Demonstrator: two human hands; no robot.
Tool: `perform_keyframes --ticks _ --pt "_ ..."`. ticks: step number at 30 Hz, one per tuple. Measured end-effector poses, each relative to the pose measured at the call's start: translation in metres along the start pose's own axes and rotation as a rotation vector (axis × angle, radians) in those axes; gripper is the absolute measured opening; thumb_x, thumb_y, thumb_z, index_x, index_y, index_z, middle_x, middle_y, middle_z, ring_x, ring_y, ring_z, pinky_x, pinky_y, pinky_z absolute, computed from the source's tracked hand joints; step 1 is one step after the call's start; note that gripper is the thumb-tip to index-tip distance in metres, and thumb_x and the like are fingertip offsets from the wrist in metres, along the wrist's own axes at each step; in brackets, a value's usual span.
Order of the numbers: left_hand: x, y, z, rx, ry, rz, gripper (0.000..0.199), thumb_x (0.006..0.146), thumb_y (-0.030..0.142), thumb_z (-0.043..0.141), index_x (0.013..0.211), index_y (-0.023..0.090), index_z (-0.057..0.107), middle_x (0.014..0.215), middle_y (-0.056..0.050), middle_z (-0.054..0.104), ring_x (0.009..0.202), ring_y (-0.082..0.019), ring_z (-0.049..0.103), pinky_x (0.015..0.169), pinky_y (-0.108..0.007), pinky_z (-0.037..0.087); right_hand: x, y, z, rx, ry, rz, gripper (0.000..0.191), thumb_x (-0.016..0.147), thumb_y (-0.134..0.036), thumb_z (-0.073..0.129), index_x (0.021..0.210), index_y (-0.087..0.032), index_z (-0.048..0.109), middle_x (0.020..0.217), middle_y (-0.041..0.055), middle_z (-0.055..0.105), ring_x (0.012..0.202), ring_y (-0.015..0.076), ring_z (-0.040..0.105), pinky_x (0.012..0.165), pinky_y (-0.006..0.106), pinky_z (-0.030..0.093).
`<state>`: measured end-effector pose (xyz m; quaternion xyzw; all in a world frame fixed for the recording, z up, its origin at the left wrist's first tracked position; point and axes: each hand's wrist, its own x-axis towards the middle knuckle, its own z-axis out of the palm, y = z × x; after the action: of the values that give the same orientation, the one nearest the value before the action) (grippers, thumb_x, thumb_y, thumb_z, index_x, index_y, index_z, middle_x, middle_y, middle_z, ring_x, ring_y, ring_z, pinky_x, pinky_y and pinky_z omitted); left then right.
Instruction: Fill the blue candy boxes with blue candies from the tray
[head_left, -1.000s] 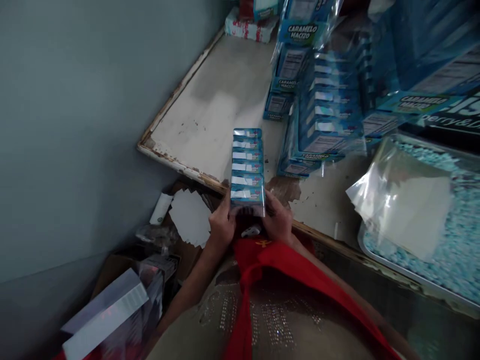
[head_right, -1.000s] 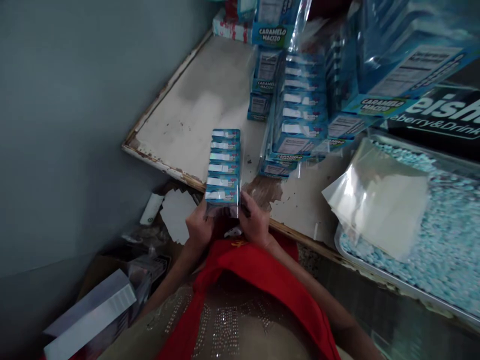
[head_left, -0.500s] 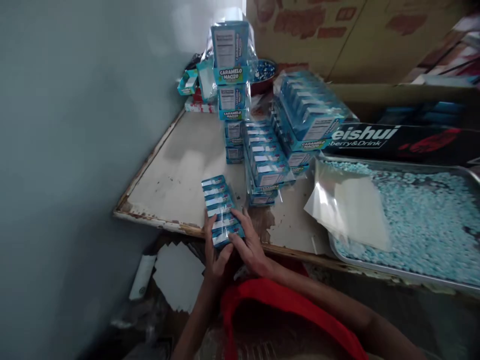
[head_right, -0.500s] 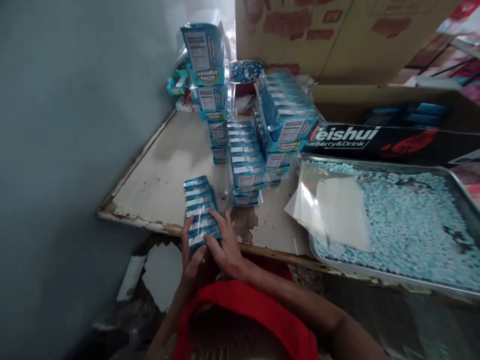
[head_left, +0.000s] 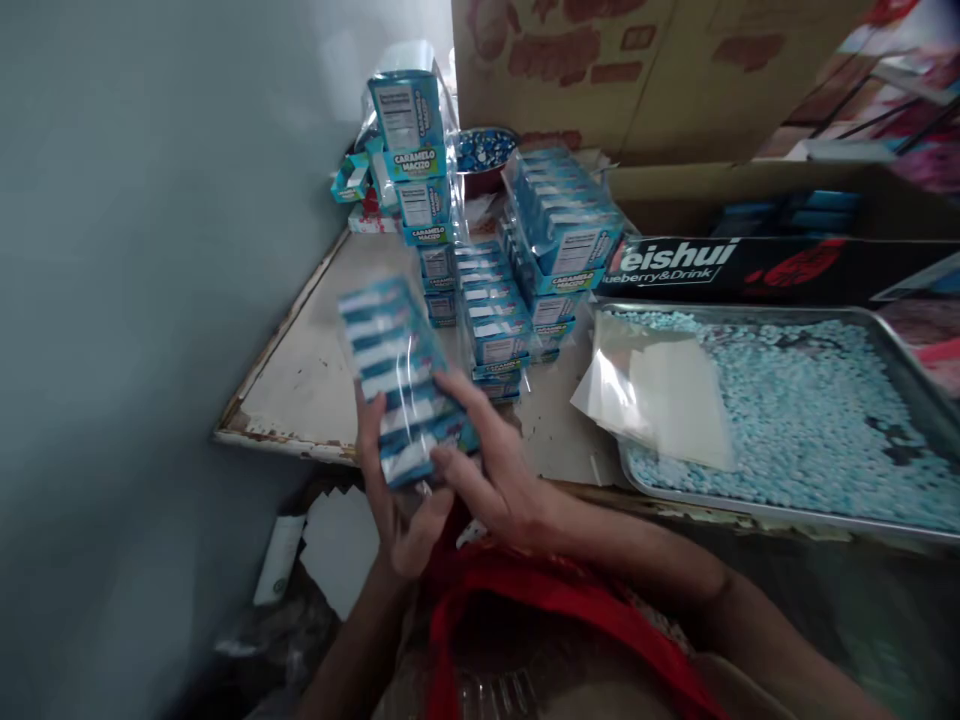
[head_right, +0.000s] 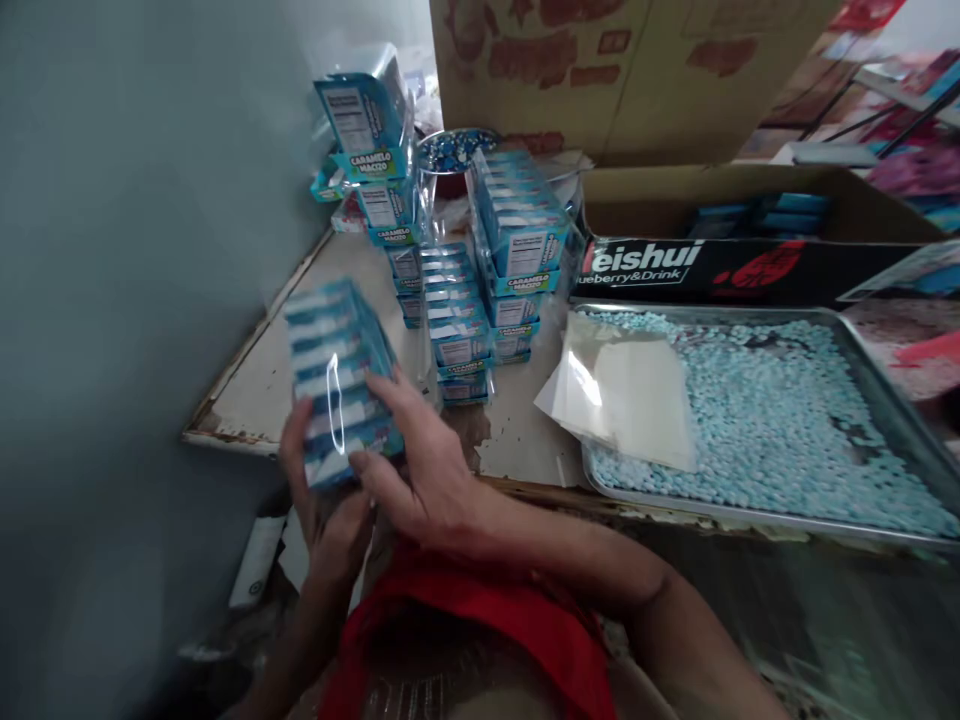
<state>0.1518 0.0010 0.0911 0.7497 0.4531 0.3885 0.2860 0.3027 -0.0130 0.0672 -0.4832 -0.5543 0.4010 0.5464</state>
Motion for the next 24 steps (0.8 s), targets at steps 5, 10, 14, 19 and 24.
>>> perform_keyframes --ticks 5,10,14,19,24 --pt "0.124 0.007 0.057 -0.305 -0.077 0.154 0.068 0.109 0.075 0.058 0.169 0.048 0.041 0.184 0.003 0.034 0.168 -0.037 0.044 0.136 -0.057 0.049 0.095 0.003 -0.075 -0.240 0.209 -0.126 0.062 0.120 -0.056 0.048 0.172 -0.025 0.039 0.177 0.0051 0.046 0.165 0.0276 0.047 0.140 0.054 0.041" --pt "0.187 -0.051 0.117 -0.282 -0.200 0.243 0.083 0.105 0.086 0.051 0.173 0.042 0.031 0.185 -0.001 0.034 0.174 -0.033 0.034 0.143 -0.056 0.036 0.125 0.034 -0.113 -0.409 0.256 0.132 0.079 0.120 -0.071 0.035 0.176 -0.017 0.024 0.181 0.0066 0.040 0.168 0.0235 0.041 0.139 0.054 0.036" --pt "0.156 -0.086 0.105 -0.315 -0.171 0.299 0.090 0.095 0.089 0.067 0.173 0.054 0.035 0.189 0.007 0.026 0.180 -0.035 0.013 0.147 -0.061 0.023 0.052 0.040 -0.130 -0.447 0.361 0.061 0.062 0.116 -0.063 0.055 0.169 -0.032 0.046 0.169 0.0020 0.056 0.155 0.0245 0.058 0.127 0.046 0.056" --pt "0.042 -0.075 0.079 -0.060 0.154 0.059 0.038 0.108 0.046 0.074 0.145 0.040 0.068 0.147 -0.002 0.072 0.140 -0.033 0.068 0.117 -0.058 0.054 -0.085 0.078 -0.171 -0.627 0.714 0.182 0.023 0.108 -0.045 0.069 0.117 -0.026 0.079 0.111 0.0080 0.081 0.099 0.0264 0.079 0.095 0.049 0.069" --pt "-0.004 -0.046 0.168 -0.023 -0.345 0.162 0.018 0.111 0.033 0.067 0.125 0.022 0.072 0.116 -0.010 0.078 0.109 -0.026 0.077 0.099 -0.043 0.062 -0.163 0.122 -0.218 -0.795 0.824 0.428 0.037 0.105 -0.054 0.066 0.120 -0.022 0.076 0.117 0.0146 0.081 0.107 0.0321 0.078 0.095 0.054 0.066"
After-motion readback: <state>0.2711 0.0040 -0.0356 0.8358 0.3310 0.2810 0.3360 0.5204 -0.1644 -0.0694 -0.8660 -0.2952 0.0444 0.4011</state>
